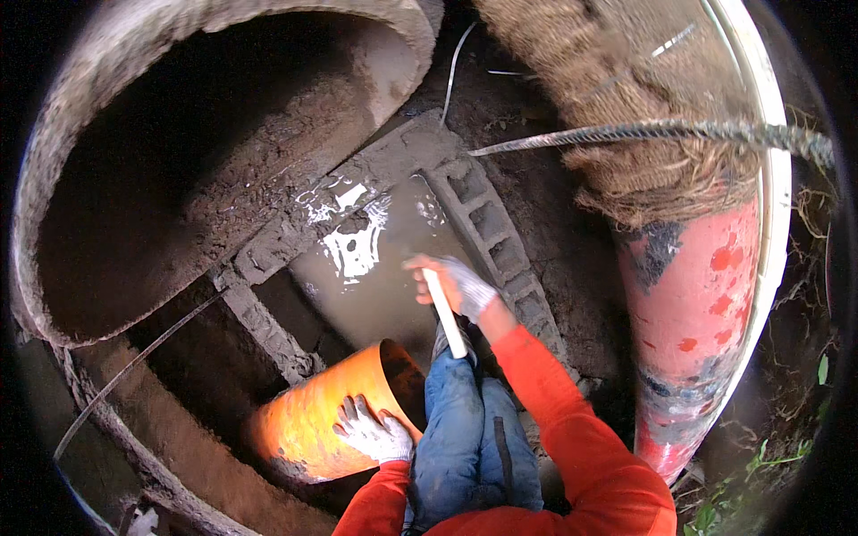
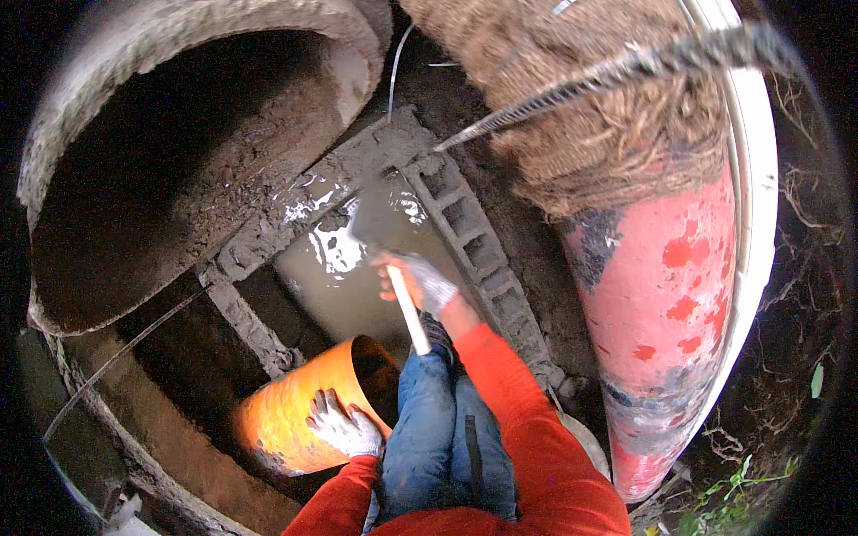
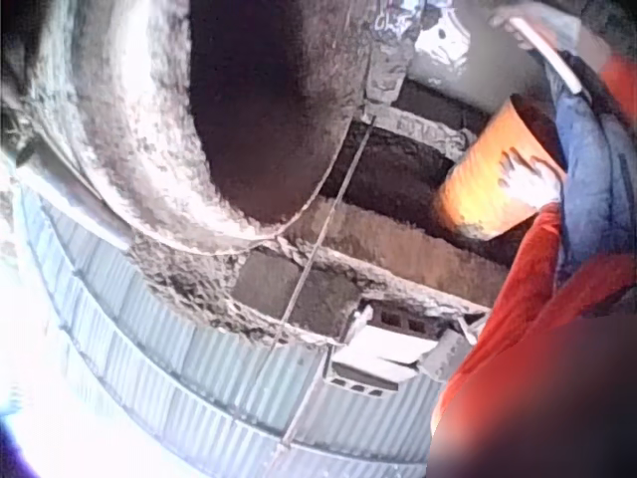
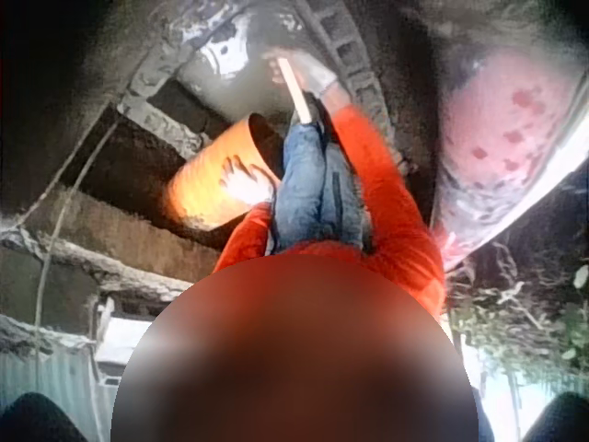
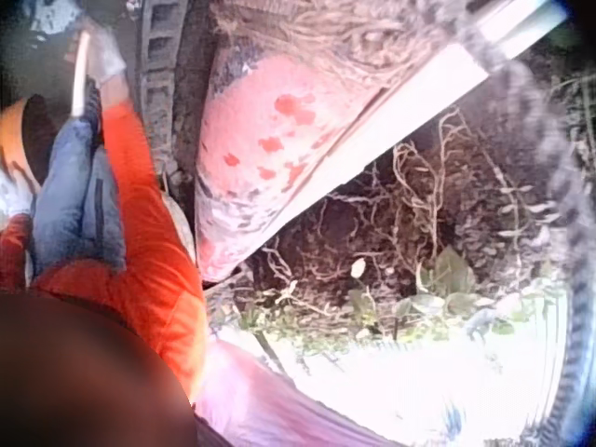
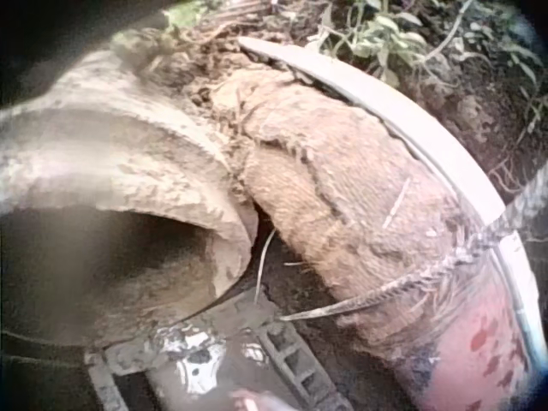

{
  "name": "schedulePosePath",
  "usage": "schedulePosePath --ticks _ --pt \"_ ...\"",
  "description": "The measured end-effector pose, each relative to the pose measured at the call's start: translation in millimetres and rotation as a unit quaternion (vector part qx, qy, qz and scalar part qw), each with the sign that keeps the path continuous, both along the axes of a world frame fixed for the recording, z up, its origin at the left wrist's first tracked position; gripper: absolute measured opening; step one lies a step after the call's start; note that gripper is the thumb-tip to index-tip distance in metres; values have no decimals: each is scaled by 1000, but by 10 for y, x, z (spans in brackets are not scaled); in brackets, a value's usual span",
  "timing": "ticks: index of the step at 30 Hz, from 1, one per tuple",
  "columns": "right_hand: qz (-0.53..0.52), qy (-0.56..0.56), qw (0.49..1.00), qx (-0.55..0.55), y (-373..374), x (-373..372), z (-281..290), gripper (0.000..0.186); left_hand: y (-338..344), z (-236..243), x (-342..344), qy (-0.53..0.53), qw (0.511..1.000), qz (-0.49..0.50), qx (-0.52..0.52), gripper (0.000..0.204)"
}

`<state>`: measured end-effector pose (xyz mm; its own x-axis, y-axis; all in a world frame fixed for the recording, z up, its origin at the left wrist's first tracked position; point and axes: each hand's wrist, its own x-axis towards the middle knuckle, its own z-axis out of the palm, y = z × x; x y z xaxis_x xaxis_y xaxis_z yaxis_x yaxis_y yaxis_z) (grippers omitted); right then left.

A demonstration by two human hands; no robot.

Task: The person scoops wet cement from a mixing container with a trowel and applies it to the interior walls of a large pipe. The person repeatedly smooths the cement along the pipe's inner surface and around a red pipe section.

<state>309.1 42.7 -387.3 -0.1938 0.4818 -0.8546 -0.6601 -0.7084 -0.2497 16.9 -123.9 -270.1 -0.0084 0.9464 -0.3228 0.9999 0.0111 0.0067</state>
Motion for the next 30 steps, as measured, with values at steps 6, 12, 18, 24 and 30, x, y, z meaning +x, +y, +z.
schedulePosePath --ticks 6,12,18,24,30 --pt "-21 -43 998 45 486 358 -644 22 -54 -119 0 -22 999 -26 27 53" --pt "-79 -42 995 33 -197 1118 -665 32 -41 -65 -2 -10 1000 -16 15 51" --pt "-137 21 990 25 -472 1167 -619 44 -91 -62 -12 0 999 -27 29 50" --pt "-117 13 992 41 -722 1088 -467 49 -82 -92 0 10 998 -48 46 51" --pt "-17 33 999 9 -1271 338 324 30 -131 -90 -64 -12 997 -28 70 53"
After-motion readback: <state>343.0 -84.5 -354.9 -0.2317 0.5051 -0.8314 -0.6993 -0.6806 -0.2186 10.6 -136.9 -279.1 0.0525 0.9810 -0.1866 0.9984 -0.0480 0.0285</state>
